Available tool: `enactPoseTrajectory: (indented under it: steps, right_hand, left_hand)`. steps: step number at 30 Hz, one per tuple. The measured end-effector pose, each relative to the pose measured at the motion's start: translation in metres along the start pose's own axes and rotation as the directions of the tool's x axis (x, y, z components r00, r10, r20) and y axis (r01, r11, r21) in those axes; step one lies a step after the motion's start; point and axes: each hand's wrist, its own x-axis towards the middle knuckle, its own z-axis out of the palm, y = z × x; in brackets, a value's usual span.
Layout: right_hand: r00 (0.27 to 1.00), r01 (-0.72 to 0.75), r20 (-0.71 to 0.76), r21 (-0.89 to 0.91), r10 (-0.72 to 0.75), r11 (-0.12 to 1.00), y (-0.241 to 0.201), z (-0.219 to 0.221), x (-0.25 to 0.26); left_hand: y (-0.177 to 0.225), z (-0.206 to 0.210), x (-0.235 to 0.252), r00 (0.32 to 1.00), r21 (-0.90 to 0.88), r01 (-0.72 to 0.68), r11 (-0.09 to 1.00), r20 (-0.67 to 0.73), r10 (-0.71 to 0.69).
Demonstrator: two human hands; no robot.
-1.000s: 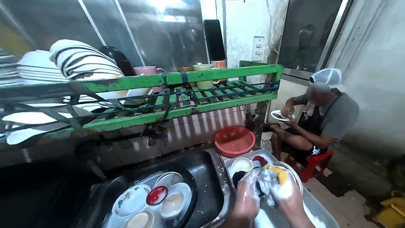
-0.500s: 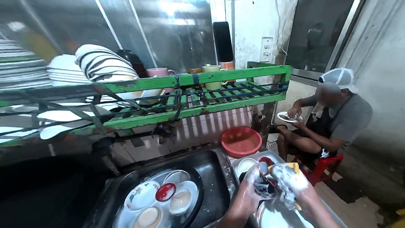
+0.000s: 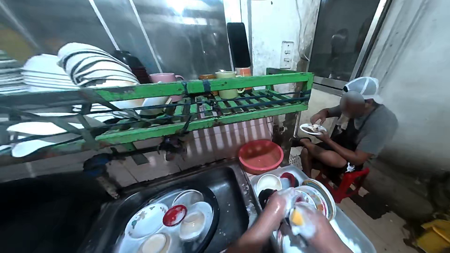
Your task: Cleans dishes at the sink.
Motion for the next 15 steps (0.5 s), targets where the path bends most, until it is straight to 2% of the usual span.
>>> enactPoseTrajectory:
  steps: [1,2,3,4,5,6,7,8,9,10,11,12,13,14,15]
  right_hand:
    - [0.970,-0.241,0.015,0.160,0.241,0.957,-0.001,-0.003,0.005]
    - [0.869,-0.470,0.034,0.367,0.494,0.803,-0.003,-0.006,0.012]
    - [0.752,-0.576,0.051,0.536,0.657,0.617,-0.008,-0.008,0.018]
    - [0.678,-0.587,0.065,0.647,0.732,0.487,-0.012,-0.007,0.022]
    - [0.675,-0.576,0.076,0.675,0.734,0.460,-0.018,-0.006,0.022]
    - [0.742,-0.559,0.080,0.622,0.666,0.548,-0.022,-0.005,0.019]
    - [0.846,-0.501,0.099,0.481,0.524,0.719,-0.023,-0.003,0.016]
    - [0.923,-0.384,0.124,0.238,0.364,0.892,-0.026,-0.003,0.013]
    - [0.963,-0.209,0.170,-0.013,0.208,0.978,-0.026,-0.002,0.007]
    - [0.981,-0.013,0.189,-0.205,0.053,0.979,-0.021,0.002,0.000]
    - [0.980,0.129,0.186,-0.305,-0.074,0.944,-0.012,0.005,-0.005]
    - [0.975,0.188,0.174,-0.332,-0.136,0.925,-0.005,0.007,-0.006]
    - [0.981,0.148,0.164,-0.300,-0.102,0.942,-0.002,0.006,-0.003]
    - [0.990,0.027,0.144,-0.222,0.006,0.975,-0.004,0.003,0.003]
    - [0.977,-0.154,0.132,-0.099,0.167,0.983,-0.007,-0.002,0.012]
  left_hand:
    - [-0.002,0.007,-0.004,0.992,0.010,-0.100,0.995,-0.080,0.100]
    - [-0.009,0.017,-0.005,0.955,0.000,-0.242,0.970,-0.178,0.238]
    - [-0.017,0.026,-0.002,0.892,0.022,-0.377,0.926,-0.260,0.370]
    - [-0.023,0.031,0.000,0.848,0.048,-0.440,0.897,-0.308,0.432]
    - [-0.025,0.032,0.000,0.847,0.046,-0.427,0.903,-0.329,0.417]
    - [-0.023,0.029,-0.002,0.894,0.009,-0.332,0.943,-0.317,0.318]
    - [-0.019,0.021,-0.003,0.949,-0.051,-0.194,0.980,-0.262,0.174]
    - [-0.015,0.012,-0.002,0.984,-0.121,-0.063,0.991,-0.174,0.041]
    - [-0.011,0.006,0.005,0.989,-0.190,0.073,0.979,-0.109,-0.095]
    - [-0.008,0.000,0.014,0.967,-0.260,0.240,0.935,-0.017,-0.253]
    - [-0.006,-0.005,0.021,0.932,-0.279,0.363,0.889,0.084,-0.354]
    - [-0.004,-0.008,0.025,0.908,-0.274,0.419,0.866,0.134,-0.397]
    - [-0.002,-0.009,0.026,0.913,-0.257,0.408,0.876,0.128,-0.388]
    - [0.000,-0.008,0.025,0.944,-0.221,0.330,0.918,0.081,-0.320]
    - [0.000,-0.005,0.024,0.982,-0.156,0.187,0.970,-0.005,-0.190]
